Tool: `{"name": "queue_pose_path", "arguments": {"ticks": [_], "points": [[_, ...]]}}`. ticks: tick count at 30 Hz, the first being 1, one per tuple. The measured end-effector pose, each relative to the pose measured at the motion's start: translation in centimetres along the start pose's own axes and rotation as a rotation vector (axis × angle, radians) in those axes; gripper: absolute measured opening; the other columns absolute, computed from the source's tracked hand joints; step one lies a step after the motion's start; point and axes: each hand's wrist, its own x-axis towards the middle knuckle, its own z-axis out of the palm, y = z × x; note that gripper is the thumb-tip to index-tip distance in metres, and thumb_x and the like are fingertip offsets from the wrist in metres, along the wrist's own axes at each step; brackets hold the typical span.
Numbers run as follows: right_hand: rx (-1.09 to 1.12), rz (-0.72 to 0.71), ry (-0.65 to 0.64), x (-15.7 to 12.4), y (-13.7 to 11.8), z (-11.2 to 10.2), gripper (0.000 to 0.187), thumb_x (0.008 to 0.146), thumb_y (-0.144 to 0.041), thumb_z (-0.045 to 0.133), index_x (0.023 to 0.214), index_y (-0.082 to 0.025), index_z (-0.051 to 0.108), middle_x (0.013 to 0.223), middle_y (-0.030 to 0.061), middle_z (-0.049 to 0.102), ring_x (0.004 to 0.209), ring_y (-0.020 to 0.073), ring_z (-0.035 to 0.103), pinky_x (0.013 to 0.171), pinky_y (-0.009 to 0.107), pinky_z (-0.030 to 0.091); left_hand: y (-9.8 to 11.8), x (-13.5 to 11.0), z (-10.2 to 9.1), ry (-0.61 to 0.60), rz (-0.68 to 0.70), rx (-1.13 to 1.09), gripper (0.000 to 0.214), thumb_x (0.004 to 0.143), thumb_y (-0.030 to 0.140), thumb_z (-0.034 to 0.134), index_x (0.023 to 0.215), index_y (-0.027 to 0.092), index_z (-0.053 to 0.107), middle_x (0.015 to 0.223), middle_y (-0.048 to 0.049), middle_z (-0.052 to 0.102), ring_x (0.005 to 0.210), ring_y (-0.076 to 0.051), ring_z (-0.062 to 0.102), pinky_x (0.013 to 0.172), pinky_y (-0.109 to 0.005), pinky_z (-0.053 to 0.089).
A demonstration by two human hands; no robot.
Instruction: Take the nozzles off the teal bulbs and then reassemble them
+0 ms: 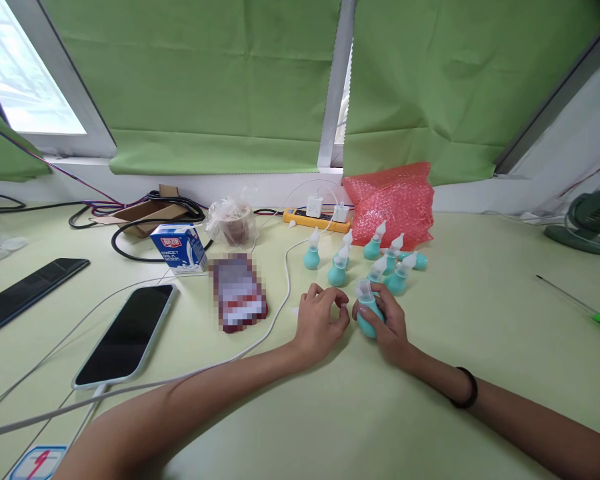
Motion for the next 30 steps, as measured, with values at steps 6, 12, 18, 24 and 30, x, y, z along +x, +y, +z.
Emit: {"name": "queue_pose_path", "arguments": {"ticks": [6, 12, 18, 24, 30], "points": [[-0.014, 0.028, -0.022, 0.2, 0.0, 0.0, 0.021, 0.077, -0.033, 0.046, 0.092, -0.02, 0.042, 0.062, -0.0019, 0.052, 0.058, 0.014, 0.049, 0.055, 0.026, 0.039, -0.1, -0.1, 0.2, -0.05, 0.024, 0.122, 0.014, 0.066, 0.009, 0.05, 0.067, 0.022, 0.056, 0.074, 0.0017, 0.063, 0.075, -0.019, 0.043, 0.058, -0.03, 0.028], [-0.01, 0.053, -0.042, 0.4, -0.3, 0.0, 0.019, 0.077, -0.034, 0.045, 0.09, -0.02, 0.043, 0.058, -0.0035, 0.05, 0.057, 0.0134, 0.049, 0.055, 0.024, 0.038, -0.3, -0.1, 0.2, -0.058, 0.01, 0.127, 0.015, 0.066, 0.009, 0.051, 0.068, 0.022, 0.059, 0.073, -0.0008, 0.061, 0.076, -0.02, 0.043, 0.059, -0.031, 0.029], [0.015, 0.059, -0.109, 0.6, -0.5, 0.1, 0.018, 0.078, -0.034, 0.043, 0.09, -0.02, 0.043, 0.056, -0.0038, 0.048, 0.058, 0.0134, 0.05, 0.056, 0.024, 0.039, -0.1, -0.1, 0.2, -0.057, -0.009, 0.088, 0.022, 0.064, 0.006, 0.047, 0.078, 0.021, 0.054, 0.076, -0.0014, 0.059, 0.077, -0.02, 0.043, 0.063, -0.031, 0.032], [-0.051, 0.011, -0.189, 0.7, -0.8, -0.1, 0.019, 0.08, -0.032, 0.04, 0.093, -0.02, 0.043, 0.064, -0.0018, 0.052, 0.058, 0.0132, 0.049, 0.056, 0.024, 0.039, 0.1, -0.3, -0.5, 0.055, -0.09, -0.191, 0.018, 0.069, 0.009, 0.041, 0.083, 0.02, 0.042, 0.081, -0.0019, 0.05, 0.077, -0.016, 0.043, 0.069, -0.03, 0.036], [-0.257, -0.274, -0.254, 0.6, -1.5, 0.0, 0.007, 0.074, -0.019, 0.043, 0.081, -0.02, 0.045, 0.069, 0.0005, 0.049, 0.061, 0.0137, 0.042, 0.056, 0.026, 0.036, 0.4, -0.4, -1.2, 0.07, 0.012, -0.295, 0.023, 0.071, 0.027, 0.05, 0.091, 0.019, 0.041, 0.086, -0.0036, 0.046, 0.082, -0.017, 0.042, 0.072, -0.028, 0.036]]}}
